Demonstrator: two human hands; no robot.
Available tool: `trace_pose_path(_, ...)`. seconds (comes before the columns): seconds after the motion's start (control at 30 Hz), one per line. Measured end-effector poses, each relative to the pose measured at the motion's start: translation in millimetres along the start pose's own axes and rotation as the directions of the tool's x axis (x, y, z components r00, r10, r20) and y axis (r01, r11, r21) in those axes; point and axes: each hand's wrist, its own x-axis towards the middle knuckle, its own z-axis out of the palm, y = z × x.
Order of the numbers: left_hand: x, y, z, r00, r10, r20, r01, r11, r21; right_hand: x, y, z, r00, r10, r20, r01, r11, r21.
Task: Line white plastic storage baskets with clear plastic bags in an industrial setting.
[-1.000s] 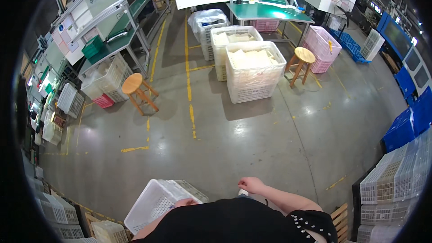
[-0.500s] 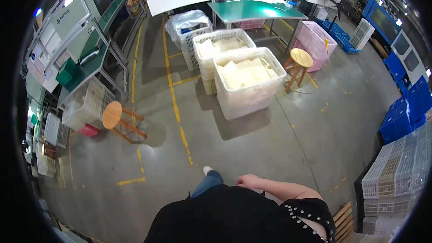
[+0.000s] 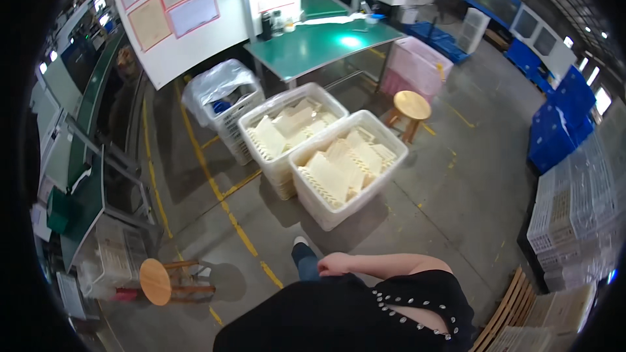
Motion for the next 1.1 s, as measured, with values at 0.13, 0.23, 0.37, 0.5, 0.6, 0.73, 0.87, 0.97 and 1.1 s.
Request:
trace_pose_path(0.13, 21.9, -34.4, -43.5, 0.988, -0.138, 0.076, 0.134, 0.989, 0.056, 96.9, -39.3, -102.5, 0.995, -0.095, -0.002, 0.095, 0.995, -0.013)
trace_pose_path(0.23, 30.5, -21.7, -77.2, 0.984, -0.142, 0.110, 0.132, 0.987, 0.087, 153.6, -80.0, -175.5, 0.965, -0.259, -0.049, 0.264, 0.949, 0.174)
trace_pose_path(0.37, 55.3, 69.2, -154.6, 0.989, 0.141, -0.054, -0.146, 0.983, -0.109, 223.8, -127.2, -245.3, 0.926, -0.362, 0.107, 0.292, 0.866, 0.406)
trace_pose_path(0.5, 98.8, 175.5, -263.2, 0.854, 0.406, -0.325, -0.471, 0.869, -0.152, 313.7, -147.4, -303.0, 0.868, -0.494, -0.049, 0.495, 0.853, 0.168)
trace_pose_path(0.6, 146.6, 224.7, -351.4, 0.897, 0.381, -0.226, -0.437, 0.842, -0.315, 383.5, -166.1, -341.4, 0.932, -0.363, -0.018, 0.360, 0.916, 0.176)
trace_pose_path(0.73, 205.1, 267.3, -470.5, 0.839, 0.537, -0.088, -0.544, 0.834, -0.092, 454.6, -196.9, -392.9, 0.956, -0.282, -0.078, 0.292, 0.913, 0.284)
trace_pose_path(0.87, 264.8, 299.0, -542.1, 0.845, 0.501, 0.185, -0.533, 0.819, 0.215, 509.4, -204.1, -435.4, 0.965, -0.228, -0.130, 0.259, 0.908, 0.329)
trace_pose_path(0.97, 315.8, 319.9, -574.6, 0.859, 0.479, 0.179, -0.499, 0.863, 0.086, 545.4, -194.7, -473.5, 0.965, -0.209, -0.157, 0.245, 0.932, 0.266)
trace_pose_path(1.1, 380.5, 356.2, -608.4, 0.877, 0.386, 0.287, -0.367, 0.923, -0.118, 588.3, -176.1, -532.1, 0.976, -0.152, -0.159, 0.183, 0.962, 0.204)
